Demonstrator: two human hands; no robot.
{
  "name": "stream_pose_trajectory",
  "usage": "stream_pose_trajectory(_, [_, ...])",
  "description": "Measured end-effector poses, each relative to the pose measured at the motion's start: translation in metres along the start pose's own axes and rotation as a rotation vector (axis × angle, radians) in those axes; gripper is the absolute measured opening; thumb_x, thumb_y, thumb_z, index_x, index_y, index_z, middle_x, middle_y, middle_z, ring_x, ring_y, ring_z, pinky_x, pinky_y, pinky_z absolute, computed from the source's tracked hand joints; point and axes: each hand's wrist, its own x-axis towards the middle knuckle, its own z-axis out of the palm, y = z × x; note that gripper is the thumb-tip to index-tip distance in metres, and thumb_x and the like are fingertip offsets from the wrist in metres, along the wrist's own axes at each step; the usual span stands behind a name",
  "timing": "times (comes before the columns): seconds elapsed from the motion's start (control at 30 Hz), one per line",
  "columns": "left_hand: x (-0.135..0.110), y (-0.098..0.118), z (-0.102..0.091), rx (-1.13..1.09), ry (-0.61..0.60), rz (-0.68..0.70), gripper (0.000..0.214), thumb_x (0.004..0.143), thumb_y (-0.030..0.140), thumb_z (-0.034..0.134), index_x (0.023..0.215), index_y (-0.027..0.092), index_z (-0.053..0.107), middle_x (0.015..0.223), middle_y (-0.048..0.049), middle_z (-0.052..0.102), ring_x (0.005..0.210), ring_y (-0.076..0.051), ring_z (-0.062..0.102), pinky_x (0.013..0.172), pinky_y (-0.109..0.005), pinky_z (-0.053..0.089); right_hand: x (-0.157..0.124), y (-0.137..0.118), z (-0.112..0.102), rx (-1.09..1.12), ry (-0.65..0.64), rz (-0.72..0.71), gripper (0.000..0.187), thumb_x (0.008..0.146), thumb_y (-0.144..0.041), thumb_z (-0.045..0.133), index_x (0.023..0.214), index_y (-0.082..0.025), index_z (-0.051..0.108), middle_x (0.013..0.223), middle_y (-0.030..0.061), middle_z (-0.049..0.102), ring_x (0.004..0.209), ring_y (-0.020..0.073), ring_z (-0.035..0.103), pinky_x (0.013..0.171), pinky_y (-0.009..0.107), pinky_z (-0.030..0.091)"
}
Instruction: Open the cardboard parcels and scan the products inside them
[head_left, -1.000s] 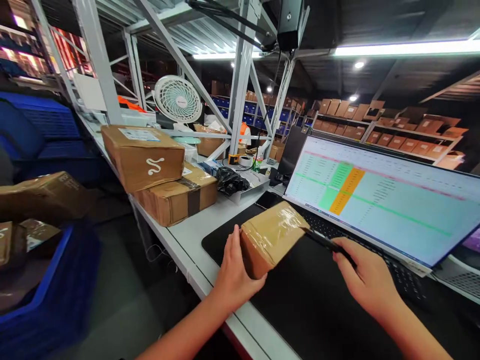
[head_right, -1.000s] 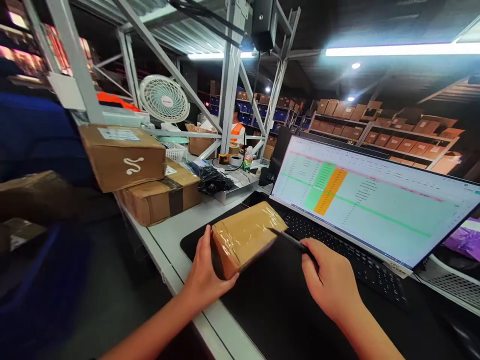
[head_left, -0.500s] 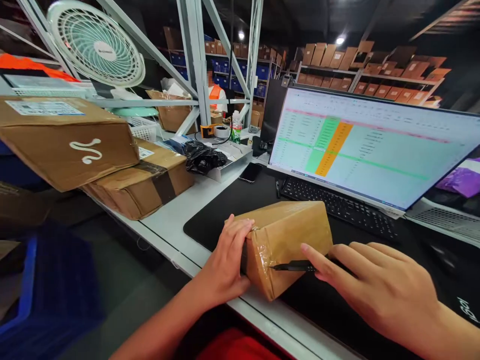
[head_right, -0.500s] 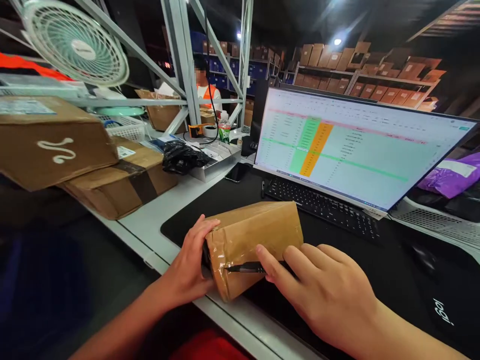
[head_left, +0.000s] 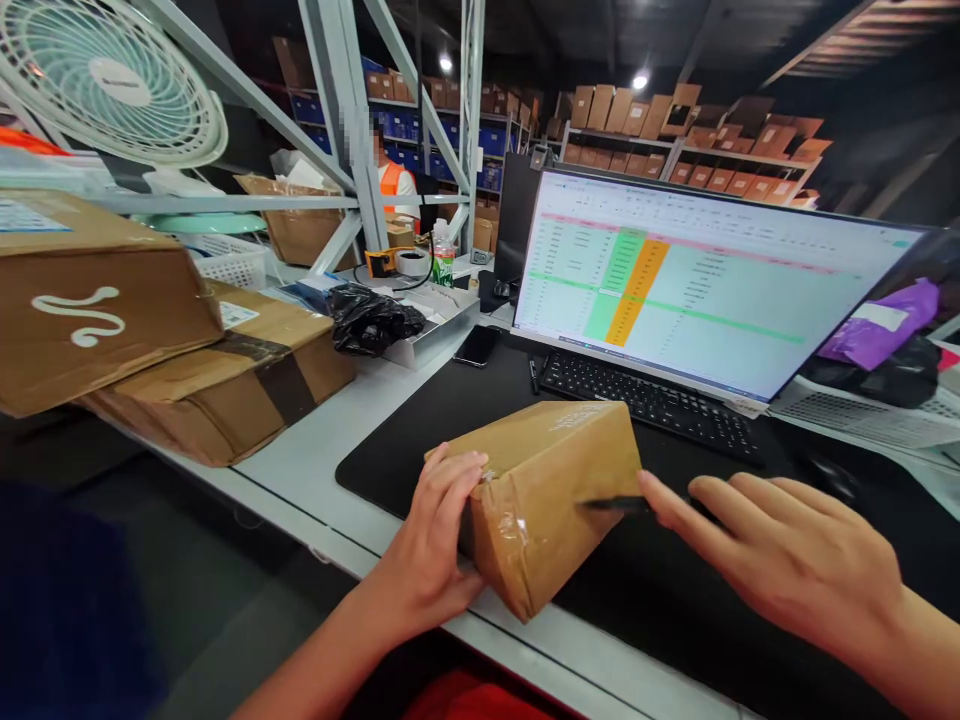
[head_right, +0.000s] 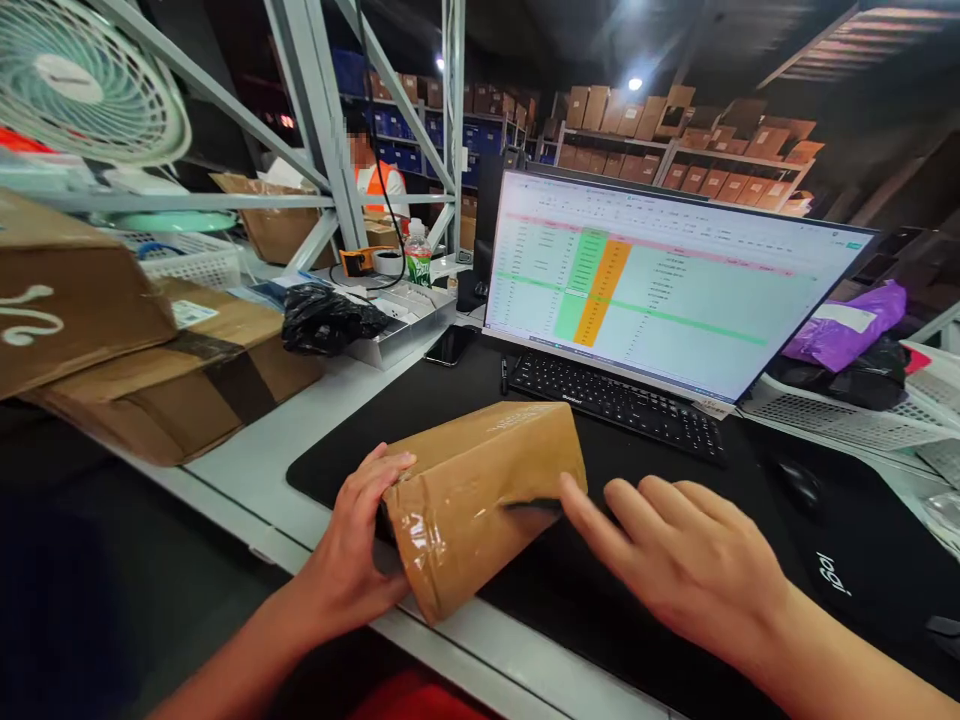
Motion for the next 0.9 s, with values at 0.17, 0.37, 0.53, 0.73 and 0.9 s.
stream_pose_trajectory(0.17, [-0.006,-0.008,0.0,-0.024,0.022,-0.131,0.097,0.076,0.025,0.076,0.154,0.018,0.019,0.143,-0.0201,0.046,0.141,-0.039,0.041,0.116,-0.066,0.036,-0.036,0.033,0.034,-0.122,-0.161,0.19,0.052,0.09,-0.001,0.048,0.134,-0.022,0.064,0.069,0.001,0.059,0.059,0.017,0.047,0.057,0.034,0.027])
stream_pose_trajectory(0.37, [-0.018,-0.032,-0.012,-0.174,-0.057,-0.431,0.113,0.065,0.044,0.086,0.154,0.028,0.018,0.15,-0.0174,0.039,0.141,-0.042,0.042,0.113,-0.066,0.04,-0.064,0.049,0.085,0.104,-0.318,0.783,0.039,0.102,-0.037,0.041,0.122,-0.024,0.072,0.088,0.0076,0.073,0.072,0.024,0.066,0.055,0.033,0.034])
stream_pose_trajectory(0.53, [0.002,-0.08,-0.033,-0.329,-0.186,-0.526,0.122,0.063,0.053,0.086,0.157,0.024,0.014,0.152,-0.0228,0.04,0.138,-0.043,0.046,0.112,-0.063,0.041,-0.014,0.022,0.096,0.999,-0.051,1.07,0.043,0.098,-0.053,0.043,0.12,-0.024,0.068,0.111,0.0065,0.072,0.101,0.0248,0.065,0.082,0.036,0.048])
stream_pose_trajectory(0.73, [0.031,-0.115,-0.054,-0.321,-0.365,-0.407,0.102,0.079,0.061,0.072,0.159,0.026,0.02,0.146,-0.0226,0.052,0.126,-0.038,0.06,0.095,-0.052,0.058,0.073,0.003,0.125,1.787,0.055,1.036,0.056,0.075,-0.055,0.075,0.116,-0.019,0.06,0.089,-0.0002,0.058,0.075,0.0142,0.05,0.062,0.026,0.038])
stream_pose_trajectory(0.9, [0.045,-0.06,-0.058,0.544,-0.017,-0.163,0.103,0.082,0.066,0.065,0.159,0.016,0.016,0.151,-0.0291,0.042,0.137,-0.046,0.047,0.105,-0.071,0.043,0.098,-0.012,0.153,2.281,0.028,0.943,0.056,0.065,-0.064,0.081,0.084,-0.018,0.055,0.065,-0.0064,0.044,0.057,0.0082,0.03,0.053,0.024,0.022])
